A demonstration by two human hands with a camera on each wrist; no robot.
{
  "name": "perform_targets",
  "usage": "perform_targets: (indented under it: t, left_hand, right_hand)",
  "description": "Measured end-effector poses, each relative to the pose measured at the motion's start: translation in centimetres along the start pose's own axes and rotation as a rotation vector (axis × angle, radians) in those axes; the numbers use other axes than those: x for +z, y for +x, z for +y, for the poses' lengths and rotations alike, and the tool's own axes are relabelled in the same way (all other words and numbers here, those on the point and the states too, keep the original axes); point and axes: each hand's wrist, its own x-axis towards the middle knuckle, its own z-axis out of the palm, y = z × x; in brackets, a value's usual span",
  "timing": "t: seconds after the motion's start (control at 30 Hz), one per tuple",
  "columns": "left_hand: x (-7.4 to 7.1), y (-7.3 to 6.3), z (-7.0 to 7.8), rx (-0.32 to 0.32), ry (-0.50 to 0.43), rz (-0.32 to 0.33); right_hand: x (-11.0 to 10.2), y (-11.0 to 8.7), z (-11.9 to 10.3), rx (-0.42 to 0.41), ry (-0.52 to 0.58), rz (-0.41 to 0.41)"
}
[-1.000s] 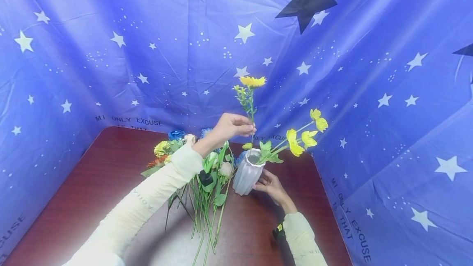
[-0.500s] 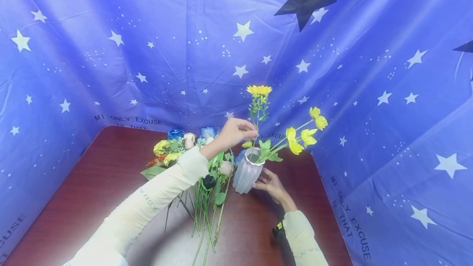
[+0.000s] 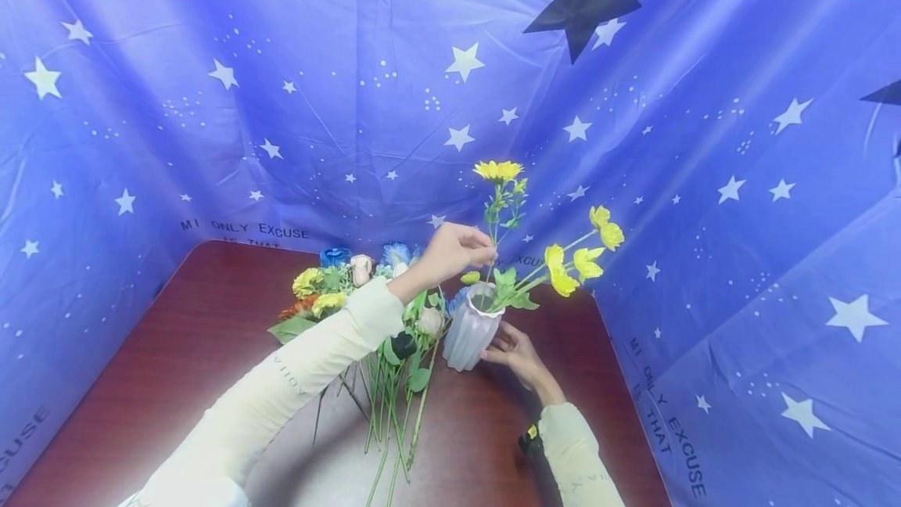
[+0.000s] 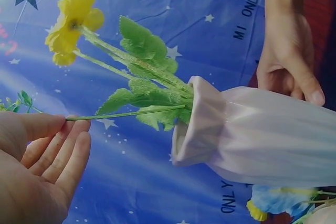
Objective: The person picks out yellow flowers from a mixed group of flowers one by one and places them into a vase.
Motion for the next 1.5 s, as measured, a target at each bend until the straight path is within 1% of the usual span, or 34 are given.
perform_targets:
  t: [0.23,0.47,0.6,0.77,0.87,1.1,1.17,1.3,1.5]
  left_hand:
    - [0.1,0.1,0.2,-0.017,0.043,0.013]
    - [0.3,-0.2,0.0,-0.07,0.098,-0.003]
    - [0.4,-0.4,-0.1,-0.093,0.136,0.003]
    - [0.8,-0.5,-0.9,-0.116,0.196,0.022]
    - [0.9,-0.5,-1.3,-0.125,0.206,0.04]
    - [1.1,-0.6,-1.5,-0.157,0.197,0.083]
    - [1.1,-0.6,-1.7,-0.162,0.192,0.086]
    - [1.2,-0.5,-1.9,-0.17,0.194,0.081]
    - [1.4,-0.7,-2.0,-0.19,0.191,0.048]
  right_hand:
    - [0.0,0.0,0.0,0.0,-0.003,-0.002]
    - [0.1,0.0,0.0,0.006,-0.002,0.001]
    - [0.1,0.0,0.0,0.004,-0.003,-0.002]
    - [0.1,-0.1,0.0,0.001,-0.007,-0.009]
    - [0.1,-0.1,0.0,-0.004,-0.002,-0.011]
    - [0.0,-0.1,0.1,-0.004,-0.003,-0.01]
    - [0.0,-0.1,0.1,-0.003,-0.008,-0.006]
    - [0.0,0.0,0.2,-0.005,-0.015,-0.003]
    - [-0.1,0.0,0.4,-0.013,-0.012,-0.007]
